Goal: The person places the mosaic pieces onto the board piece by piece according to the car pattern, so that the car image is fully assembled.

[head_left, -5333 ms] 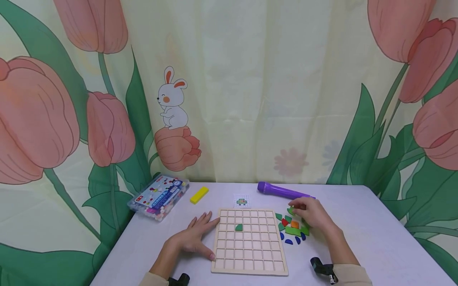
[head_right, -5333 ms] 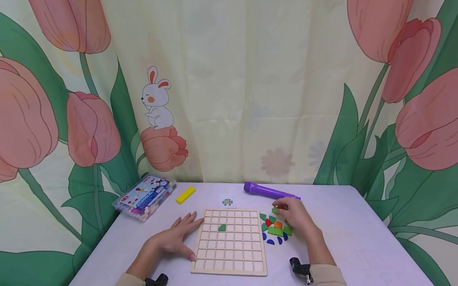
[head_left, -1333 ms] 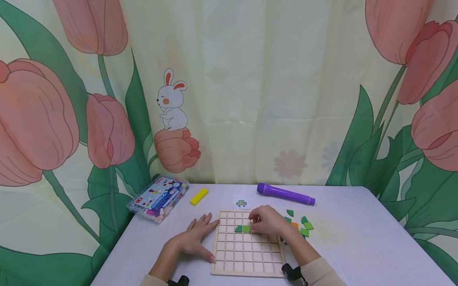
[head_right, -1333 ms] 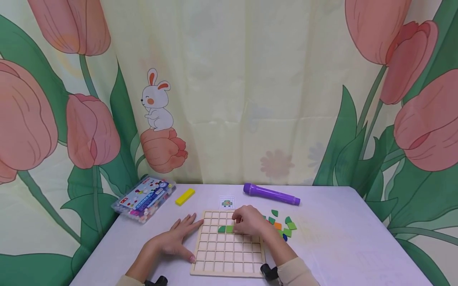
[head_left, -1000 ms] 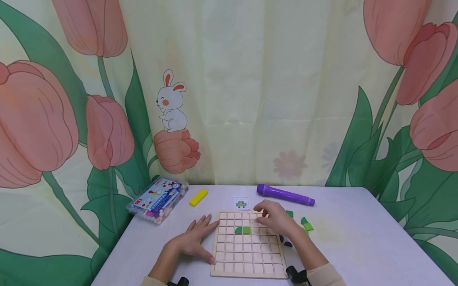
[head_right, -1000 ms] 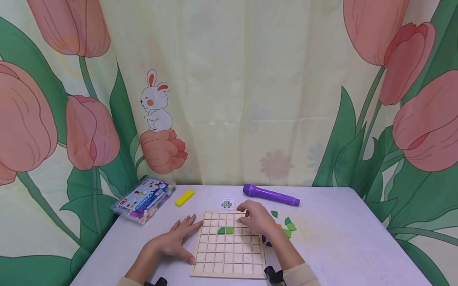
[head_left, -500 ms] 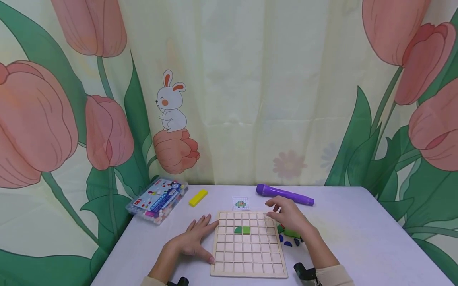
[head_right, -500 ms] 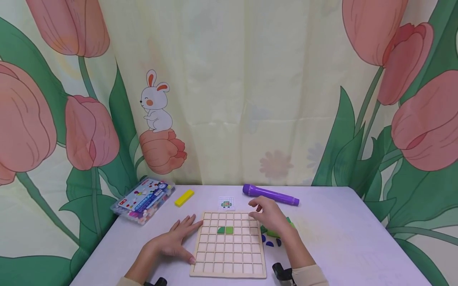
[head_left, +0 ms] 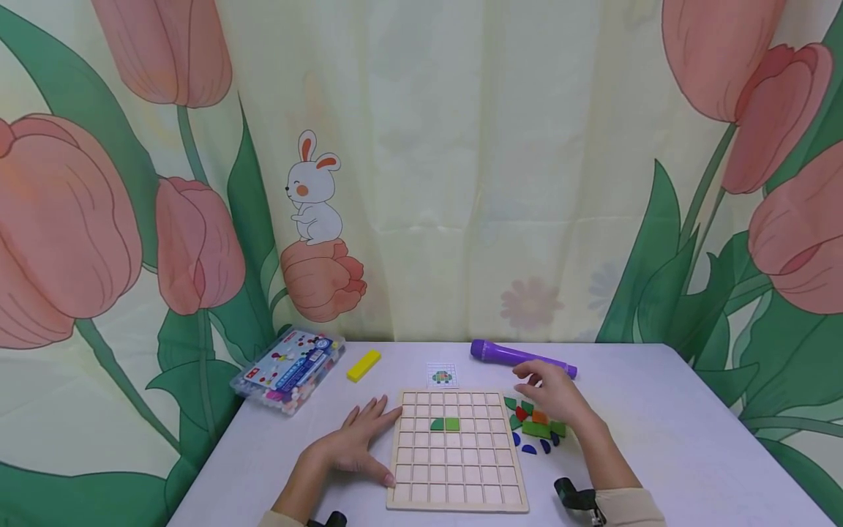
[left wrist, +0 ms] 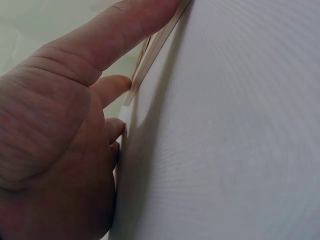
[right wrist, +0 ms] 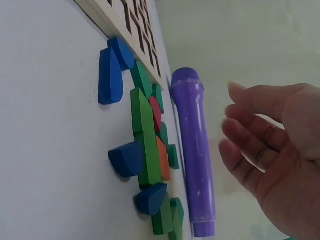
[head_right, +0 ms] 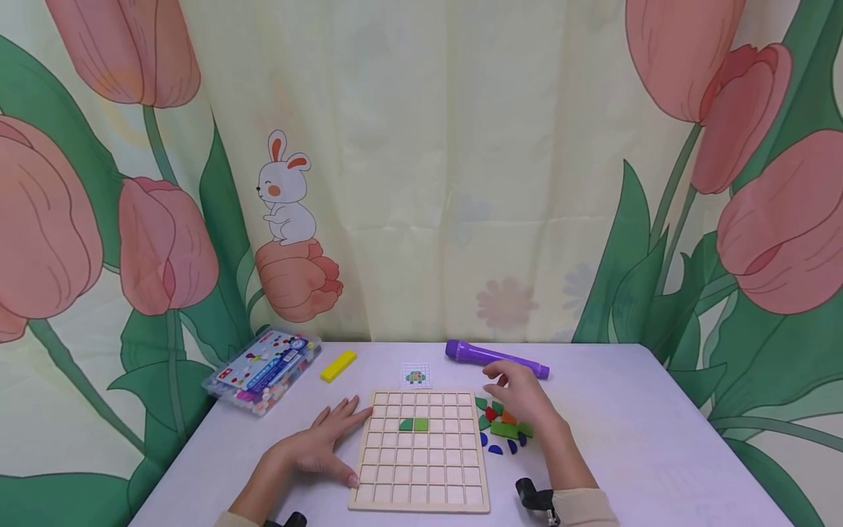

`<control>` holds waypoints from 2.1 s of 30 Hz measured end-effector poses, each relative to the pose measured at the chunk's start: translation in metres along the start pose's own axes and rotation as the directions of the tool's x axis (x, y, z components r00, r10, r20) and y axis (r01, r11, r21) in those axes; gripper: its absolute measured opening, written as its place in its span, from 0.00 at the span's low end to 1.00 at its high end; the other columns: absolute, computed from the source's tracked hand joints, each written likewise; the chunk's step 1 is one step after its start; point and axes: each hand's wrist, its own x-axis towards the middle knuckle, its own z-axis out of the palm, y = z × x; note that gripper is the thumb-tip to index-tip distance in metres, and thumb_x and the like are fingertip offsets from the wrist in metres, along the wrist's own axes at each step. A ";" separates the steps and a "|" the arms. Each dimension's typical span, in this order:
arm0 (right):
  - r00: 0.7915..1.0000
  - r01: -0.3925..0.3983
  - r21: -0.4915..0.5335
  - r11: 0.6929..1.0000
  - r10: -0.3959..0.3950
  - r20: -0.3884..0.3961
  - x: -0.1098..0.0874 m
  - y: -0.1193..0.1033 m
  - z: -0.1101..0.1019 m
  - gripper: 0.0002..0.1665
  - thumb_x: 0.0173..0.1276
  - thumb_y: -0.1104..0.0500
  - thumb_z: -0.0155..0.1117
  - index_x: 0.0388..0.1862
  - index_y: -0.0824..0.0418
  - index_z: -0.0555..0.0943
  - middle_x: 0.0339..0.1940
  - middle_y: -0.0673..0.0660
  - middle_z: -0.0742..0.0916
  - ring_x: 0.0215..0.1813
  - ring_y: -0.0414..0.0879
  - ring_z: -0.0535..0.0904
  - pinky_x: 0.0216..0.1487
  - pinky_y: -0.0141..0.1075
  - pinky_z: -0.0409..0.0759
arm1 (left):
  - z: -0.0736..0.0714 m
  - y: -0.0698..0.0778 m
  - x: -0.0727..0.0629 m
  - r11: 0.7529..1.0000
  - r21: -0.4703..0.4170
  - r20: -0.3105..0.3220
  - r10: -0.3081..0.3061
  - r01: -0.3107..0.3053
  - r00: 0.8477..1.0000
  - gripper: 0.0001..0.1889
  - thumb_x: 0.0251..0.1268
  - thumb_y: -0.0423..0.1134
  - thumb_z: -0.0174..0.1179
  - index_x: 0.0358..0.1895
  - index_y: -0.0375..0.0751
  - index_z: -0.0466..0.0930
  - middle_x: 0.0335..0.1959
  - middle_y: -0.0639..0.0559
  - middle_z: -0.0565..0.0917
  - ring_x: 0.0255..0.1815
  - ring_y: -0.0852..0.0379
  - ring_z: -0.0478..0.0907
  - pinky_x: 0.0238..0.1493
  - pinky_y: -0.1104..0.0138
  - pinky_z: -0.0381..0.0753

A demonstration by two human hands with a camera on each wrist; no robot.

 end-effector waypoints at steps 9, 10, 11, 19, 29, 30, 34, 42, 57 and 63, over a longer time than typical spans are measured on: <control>0.997 -0.071 -0.023 0.997 0.071 0.002 0.003 0.022 0.002 0.19 0.71 0.63 0.70 0.60 0.61 0.84 0.45 0.56 0.86 0.45 0.50 0.77 0.41 0.35 0.83 | 0.001 -0.001 0.001 1.000 0.004 -0.004 -0.015 0.015 1.000 0.63 0.40 0.70 0.78 0.84 0.61 0.56 0.88 0.42 0.46 0.88 0.38 0.36 0.83 0.35 0.33; 0.997 -0.080 -0.026 0.996 0.080 0.002 0.003 0.025 0.003 0.19 0.71 0.63 0.70 0.60 0.61 0.84 0.45 0.56 0.86 0.44 0.50 0.77 0.41 0.35 0.83 | 0.001 -0.001 0.001 1.000 0.007 -0.003 -0.014 0.014 1.000 0.63 0.40 0.71 0.78 0.84 0.62 0.56 0.88 0.42 0.46 0.88 0.38 0.36 0.83 0.35 0.33; 0.996 -0.084 -0.030 0.996 0.084 0.004 0.004 0.027 0.003 0.19 0.71 0.64 0.70 0.60 0.62 0.84 0.45 0.56 0.86 0.44 0.50 0.77 0.41 0.36 0.83 | 0.001 -0.001 0.002 1.000 0.009 -0.003 -0.012 0.012 1.000 0.63 0.40 0.71 0.78 0.84 0.62 0.56 0.88 0.42 0.46 0.88 0.38 0.36 0.83 0.35 0.33; 0.995 -0.095 -0.046 0.994 0.096 0.018 0.004 0.040 0.007 0.19 0.72 0.65 0.68 0.61 0.63 0.84 0.48 0.58 0.87 0.46 0.50 0.78 0.47 0.41 0.85 | 0.000 0.000 0.002 1.000 -0.001 -0.001 -0.025 0.025 1.000 0.63 0.40 0.71 0.78 0.83 0.63 0.56 0.88 0.43 0.46 0.88 0.39 0.36 0.83 0.35 0.32; 0.994 -0.104 -0.046 0.993 0.106 0.038 0.004 0.042 0.008 0.20 0.73 0.67 0.65 0.63 0.65 0.83 0.49 0.58 0.86 0.45 0.50 0.77 0.44 0.39 0.82 | 0.002 -0.001 0.001 1.000 -0.002 -0.014 -0.001 0.001 1.000 0.63 0.40 0.69 0.79 0.84 0.61 0.56 0.88 0.42 0.46 0.88 0.39 0.36 0.83 0.35 0.33; 0.994 -0.103 -0.048 0.994 0.104 0.037 0.005 0.042 0.008 0.20 0.73 0.68 0.65 0.62 0.65 0.83 0.49 0.58 0.87 0.44 0.50 0.76 0.44 0.39 0.82 | 0.002 -0.001 0.001 1.000 -0.002 -0.013 -0.002 0.002 1.000 0.63 0.40 0.69 0.79 0.84 0.61 0.56 0.88 0.42 0.46 0.88 0.39 0.36 0.83 0.35 0.33; 0.995 -0.095 -0.054 0.994 0.097 0.034 0.005 0.043 0.009 0.20 0.73 0.67 0.65 0.62 0.65 0.83 0.51 0.57 0.87 0.44 0.49 0.76 0.44 0.39 0.81 | 0.001 0.000 0.002 1.000 -0.002 -0.007 -0.011 0.011 1.000 0.63 0.41 0.69 0.79 0.84 0.61 0.56 0.88 0.42 0.46 0.88 0.39 0.36 0.83 0.35 0.33; 0.991 -0.113 -0.070 0.991 0.117 0.064 0.005 0.042 0.008 0.20 0.73 0.67 0.65 0.63 0.64 0.84 0.49 0.58 0.83 0.45 0.50 0.75 0.44 0.39 0.80 | 0.001 0.001 0.001 1.000 0.003 -0.006 -0.012 0.012 1.000 0.63 0.40 0.69 0.79 0.84 0.61 0.56 0.88 0.42 0.46 0.88 0.38 0.36 0.83 0.35 0.33; 0.989 -0.118 -0.086 0.989 0.125 0.078 0.007 0.044 0.008 0.17 0.71 0.67 0.67 0.58 0.61 0.83 0.48 0.58 0.83 0.48 0.51 0.76 0.53 0.47 0.85 | 0.000 0.002 0.001 0.999 0.007 0.001 -0.033 0.033 0.999 0.63 0.41 0.69 0.79 0.84 0.62 0.55 0.88 0.43 0.45 0.88 0.39 0.36 0.83 0.36 0.33; 0.988 -0.146 -0.011 0.989 0.146 0.049 0.006 0.043 0.005 0.15 0.67 0.68 0.71 0.51 0.60 0.81 0.42 0.56 0.83 0.45 0.50 0.77 0.48 0.40 0.85 | 0.001 0.001 0.001 1.000 -0.002 0.001 -0.026 0.026 1.000 0.63 0.41 0.69 0.79 0.84 0.62 0.56 0.88 0.43 0.46 0.88 0.39 0.36 0.83 0.35 0.33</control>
